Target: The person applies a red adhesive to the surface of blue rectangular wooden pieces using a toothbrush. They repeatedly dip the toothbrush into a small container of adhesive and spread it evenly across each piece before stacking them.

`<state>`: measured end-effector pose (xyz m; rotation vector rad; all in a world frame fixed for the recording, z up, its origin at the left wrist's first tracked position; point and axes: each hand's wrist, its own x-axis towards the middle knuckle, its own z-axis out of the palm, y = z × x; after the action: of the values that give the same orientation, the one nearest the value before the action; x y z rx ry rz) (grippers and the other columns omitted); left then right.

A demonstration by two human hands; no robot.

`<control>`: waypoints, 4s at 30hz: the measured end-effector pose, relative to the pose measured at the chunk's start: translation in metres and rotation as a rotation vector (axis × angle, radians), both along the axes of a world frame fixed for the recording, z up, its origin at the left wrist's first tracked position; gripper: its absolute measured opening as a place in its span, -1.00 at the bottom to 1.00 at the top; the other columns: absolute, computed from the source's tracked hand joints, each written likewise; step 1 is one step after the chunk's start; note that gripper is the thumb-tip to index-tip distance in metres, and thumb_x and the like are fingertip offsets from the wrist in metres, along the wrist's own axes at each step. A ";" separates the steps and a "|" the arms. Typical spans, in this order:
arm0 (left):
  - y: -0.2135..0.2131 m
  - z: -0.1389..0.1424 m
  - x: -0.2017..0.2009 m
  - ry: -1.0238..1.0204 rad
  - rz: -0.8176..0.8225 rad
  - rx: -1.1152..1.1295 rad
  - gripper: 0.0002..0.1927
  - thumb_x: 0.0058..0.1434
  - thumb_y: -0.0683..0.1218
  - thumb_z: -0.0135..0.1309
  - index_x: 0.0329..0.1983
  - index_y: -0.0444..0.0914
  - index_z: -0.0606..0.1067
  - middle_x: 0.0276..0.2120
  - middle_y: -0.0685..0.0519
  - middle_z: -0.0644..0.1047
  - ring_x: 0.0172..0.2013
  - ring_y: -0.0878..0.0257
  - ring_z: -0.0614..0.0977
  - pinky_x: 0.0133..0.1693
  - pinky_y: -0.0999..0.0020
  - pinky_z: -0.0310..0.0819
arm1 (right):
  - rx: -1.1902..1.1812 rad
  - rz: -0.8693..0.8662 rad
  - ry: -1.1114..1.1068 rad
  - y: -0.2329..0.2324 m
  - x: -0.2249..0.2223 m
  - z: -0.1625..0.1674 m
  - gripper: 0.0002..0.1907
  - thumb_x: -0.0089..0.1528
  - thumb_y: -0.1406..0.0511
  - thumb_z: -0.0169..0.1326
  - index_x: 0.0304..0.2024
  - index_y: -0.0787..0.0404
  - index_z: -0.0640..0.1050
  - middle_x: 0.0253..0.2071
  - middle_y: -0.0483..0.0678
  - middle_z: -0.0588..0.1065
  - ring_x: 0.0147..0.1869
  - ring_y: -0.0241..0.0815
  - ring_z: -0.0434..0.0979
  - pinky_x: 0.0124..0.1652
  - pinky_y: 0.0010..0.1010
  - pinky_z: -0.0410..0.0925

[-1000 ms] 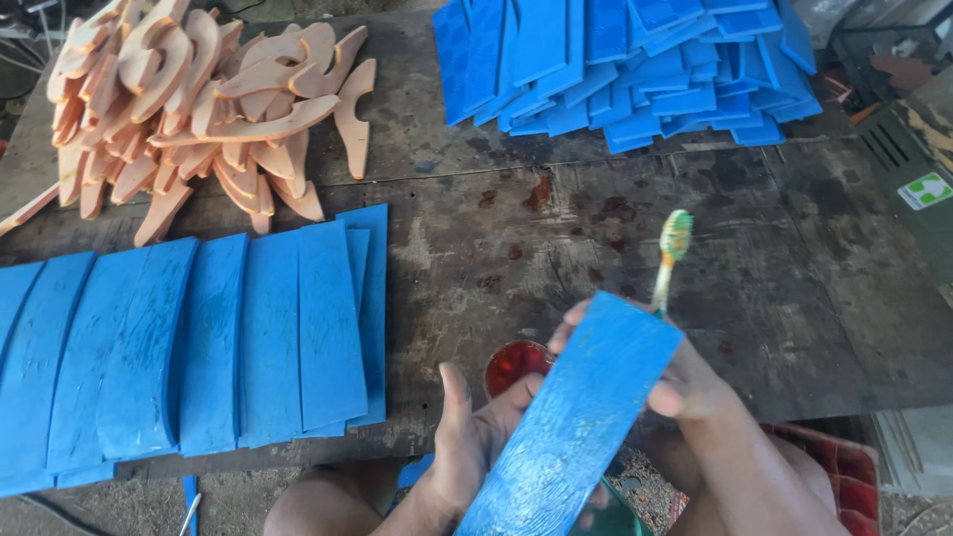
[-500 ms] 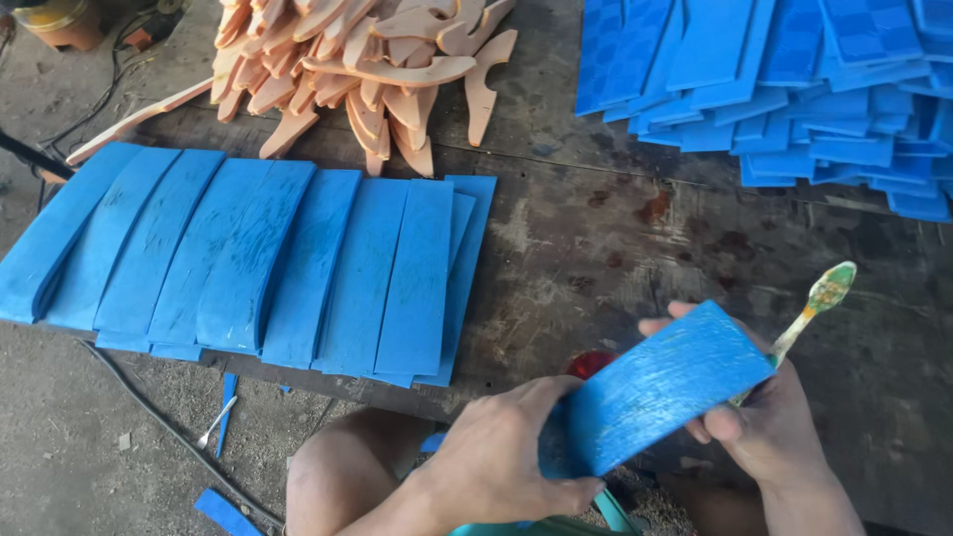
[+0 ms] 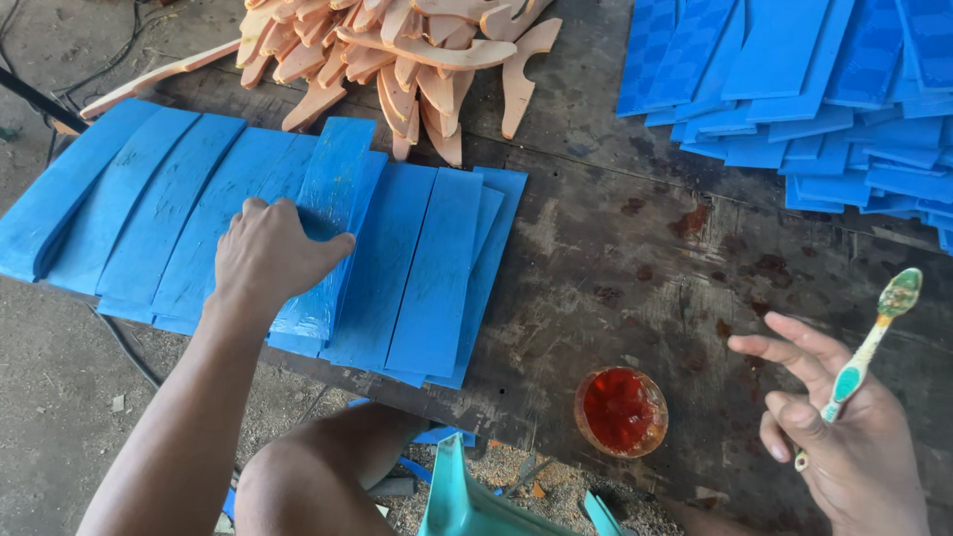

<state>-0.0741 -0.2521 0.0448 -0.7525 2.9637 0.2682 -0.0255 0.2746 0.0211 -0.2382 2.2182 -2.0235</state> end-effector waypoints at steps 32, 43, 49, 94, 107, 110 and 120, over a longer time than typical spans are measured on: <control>0.009 -0.033 0.018 0.313 -0.152 -0.052 -0.26 0.04 0.18 0.39 0.20 -0.30 0.50 0.04 -0.24 0.41 0.04 -0.12 0.49 0.08 -0.09 0.34 | 0.135 -0.030 -0.025 0.013 0.000 -0.004 -0.29 0.34 0.22 0.10 0.49 0.36 0.28 0.24 0.31 0.48 -0.53 -0.38 0.35 -0.55 -0.51 0.37; 0.061 -0.021 -0.045 0.722 -0.605 -0.018 -0.93 0.33 -0.08 0.17 -0.19 -0.16 0.56 -0.23 -0.01 0.61 -0.14 -0.01 0.62 -0.11 -0.03 0.43 | 0.154 -0.068 -0.095 0.018 -0.004 -0.008 -0.31 0.37 0.18 0.06 0.48 0.33 0.29 0.23 0.22 0.52 -0.56 -0.33 0.39 -0.58 -0.49 0.38; 0.196 -0.023 -0.198 0.419 -0.696 0.324 -0.60 0.30 0.11 0.12 0.03 -0.27 0.54 -0.17 -0.24 0.61 -0.08 -0.22 0.62 -0.03 -0.12 0.47 | 0.093 -0.097 -0.090 0.031 -0.015 -0.013 -0.27 0.35 0.10 0.11 0.47 0.33 0.31 0.21 0.21 0.54 -0.57 -0.37 0.39 -0.56 -0.48 0.39; 0.173 -0.014 0.056 0.164 -0.067 2.300 -0.06 -0.24 -0.31 -0.22 0.38 -0.18 0.18 -0.20 -0.06 0.37 -0.26 0.11 0.45 -0.17 0.21 0.43 | 0.800 -0.593 -0.201 -0.090 0.059 -0.006 -0.24 0.19 0.14 0.25 0.24 0.29 0.14 -0.06 0.22 0.46 -0.14 0.11 0.62 -0.15 -0.12 0.49; 0.189 -0.003 0.059 0.065 -0.095 1.967 -0.32 0.33 0.39 -0.28 0.21 -0.21 0.31 -0.32 0.02 0.45 -0.38 0.23 0.50 -0.35 0.31 0.45 | 1.469 0.129 0.062 -0.087 -0.004 0.054 -0.70 0.16 0.35 0.10 -0.03 0.16 0.58 -0.09 0.05 0.46 -0.28 0.09 0.65 -0.29 -0.07 0.51; 0.190 -0.005 0.055 0.027 -0.099 1.959 -0.31 0.35 0.38 -0.30 0.21 -0.22 0.35 -0.32 0.01 0.47 -0.37 0.24 0.51 -0.33 0.33 0.45 | 1.482 0.054 0.035 -0.086 -0.004 0.063 -0.75 0.18 0.29 0.11 -0.09 0.11 0.65 -0.12 0.02 0.50 -0.20 0.10 0.64 -0.22 -0.03 0.49; 0.187 -0.015 0.050 0.049 -0.130 1.956 -0.32 0.38 0.35 -0.33 0.16 -0.30 0.37 -0.26 -0.07 0.52 -0.26 0.15 0.61 -0.23 0.22 0.56 | 1.490 -0.003 -0.137 -0.099 0.000 0.079 -0.76 0.25 0.21 0.07 -0.09 0.03 0.67 -0.05 -0.07 0.53 -0.09 0.10 0.62 -0.08 -0.06 0.49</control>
<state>-0.0242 -0.0649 0.0295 -0.1433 1.3331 2.3695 -0.0253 0.1755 0.1005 0.0828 2.8477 0.0036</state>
